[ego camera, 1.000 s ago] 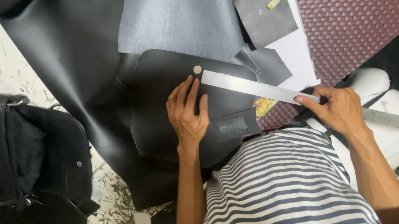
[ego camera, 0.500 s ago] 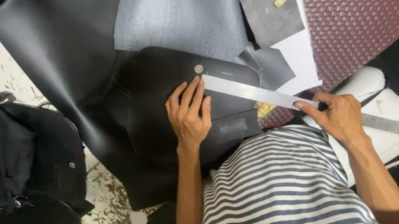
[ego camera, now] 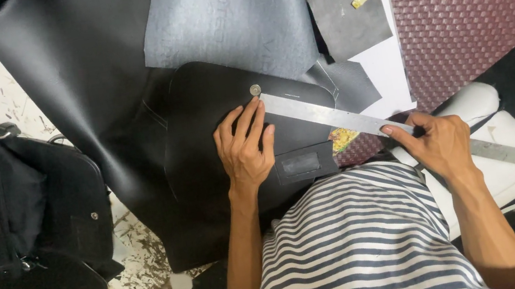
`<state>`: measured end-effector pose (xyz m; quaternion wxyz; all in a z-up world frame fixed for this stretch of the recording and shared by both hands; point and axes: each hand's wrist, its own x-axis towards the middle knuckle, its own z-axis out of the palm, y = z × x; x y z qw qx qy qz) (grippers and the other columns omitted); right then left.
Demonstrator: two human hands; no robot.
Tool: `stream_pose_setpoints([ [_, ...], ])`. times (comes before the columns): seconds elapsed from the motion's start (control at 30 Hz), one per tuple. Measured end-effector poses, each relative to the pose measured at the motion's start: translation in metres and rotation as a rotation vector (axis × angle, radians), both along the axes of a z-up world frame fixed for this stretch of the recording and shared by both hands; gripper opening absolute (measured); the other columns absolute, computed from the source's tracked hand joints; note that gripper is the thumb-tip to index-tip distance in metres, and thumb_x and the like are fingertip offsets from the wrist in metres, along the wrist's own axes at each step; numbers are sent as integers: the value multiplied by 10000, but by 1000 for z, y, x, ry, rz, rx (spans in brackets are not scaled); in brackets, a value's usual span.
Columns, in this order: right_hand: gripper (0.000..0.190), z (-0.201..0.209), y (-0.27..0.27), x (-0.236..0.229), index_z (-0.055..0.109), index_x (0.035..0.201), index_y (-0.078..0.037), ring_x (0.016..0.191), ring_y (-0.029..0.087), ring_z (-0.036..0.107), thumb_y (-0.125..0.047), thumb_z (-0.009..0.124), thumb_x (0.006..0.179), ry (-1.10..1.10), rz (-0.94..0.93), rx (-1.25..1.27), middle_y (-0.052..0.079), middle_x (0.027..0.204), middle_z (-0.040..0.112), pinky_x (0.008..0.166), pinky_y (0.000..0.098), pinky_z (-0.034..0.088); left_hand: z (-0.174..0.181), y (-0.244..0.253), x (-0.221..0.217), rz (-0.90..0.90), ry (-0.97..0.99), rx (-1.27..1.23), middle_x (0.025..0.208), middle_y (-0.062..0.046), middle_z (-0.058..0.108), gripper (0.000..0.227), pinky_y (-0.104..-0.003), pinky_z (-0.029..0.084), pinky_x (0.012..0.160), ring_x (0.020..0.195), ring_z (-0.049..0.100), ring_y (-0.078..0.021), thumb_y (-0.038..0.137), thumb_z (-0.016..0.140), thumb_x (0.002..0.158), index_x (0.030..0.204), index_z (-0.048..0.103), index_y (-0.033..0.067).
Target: Measuring and cutting leather components for a bag assembly.
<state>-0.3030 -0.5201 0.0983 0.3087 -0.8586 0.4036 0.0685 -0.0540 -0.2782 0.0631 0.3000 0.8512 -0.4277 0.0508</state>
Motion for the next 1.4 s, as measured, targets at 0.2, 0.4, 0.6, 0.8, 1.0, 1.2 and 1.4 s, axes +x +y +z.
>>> stream_pose_setpoints([
  [0.2, 460, -4, -2, 0, 645, 689, -95, 589, 393, 636, -475, 819, 882, 3, 8, -10, 173, 533, 588, 523, 404, 416, -1, -1, 0, 9, -10, 7, 1327, -22, 683, 357, -429, 449, 980, 1197, 605, -266, 331, 580, 1037, 1301, 708, 128],
  [0.4, 446, -7, -2, -1, 640, 677, -94, 565, 388, 622, -448, 827, 873, -21, 14, 9, 179, 535, 589, 510, 390, 400, -1, -1, 0, 5, -4, 12, 1339, -39, 679, 341, -439, 451, 973, 1193, 601, -275, 299, 593, 1035, 1295, 710, 112],
  [0.6, 447, -9, -2, -2, 636, 674, -103, 545, 372, 611, -456, 828, 872, -11, 8, 4, 179, 523, 575, 503, 382, 392, -4, 0, 0, 11, -8, 2, 1336, -34, 682, 347, -436, 454, 978, 1195, 603, -266, 312, 590, 1037, 1294, 710, 114],
  [0.8, 448, -8, 1, 1, 633, 661, -96, 520, 361, 605, -439, 834, 868, -33, 16, 8, 167, 513, 582, 497, 374, 392, -5, 2, 0, 6, 12, -7, 1347, -35, 683, 347, -443, 451, 976, 1200, 603, -271, 307, 593, 1033, 1298, 711, 116],
  [1.0, 443, -9, 1, 0, 640, 663, -113, 529, 355, 611, -455, 833, 867, -26, 8, -2, 160, 516, 583, 500, 370, 400, -5, 1, 1, 3, 10, -3, 1344, -36, 684, 342, -443, 451, 977, 1203, 600, -272, 298, 602, 1028, 1295, 709, 114],
  [1.2, 442, -11, 1, -1, 629, 660, -102, 512, 354, 599, -434, 838, 863, -32, -6, 13, 167, 512, 575, 495, 371, 387, -4, 1, 1, 1, 30, -4, 1346, -36, 684, 343, -443, 443, 980, 1205, 599, -272, 293, 602, 1029, 1303, 706, 114],
  [1.4, 464, -10, 2, -1, 629, 657, -96, 525, 373, 607, -453, 837, 867, -23, 3, -12, 176, 513, 574, 497, 385, 396, -3, 1, 1, 8, 29, 0, 1340, -38, 687, 343, -441, 445, 978, 1204, 600, -269, 298, 597, 1033, 1299, 707, 112],
])
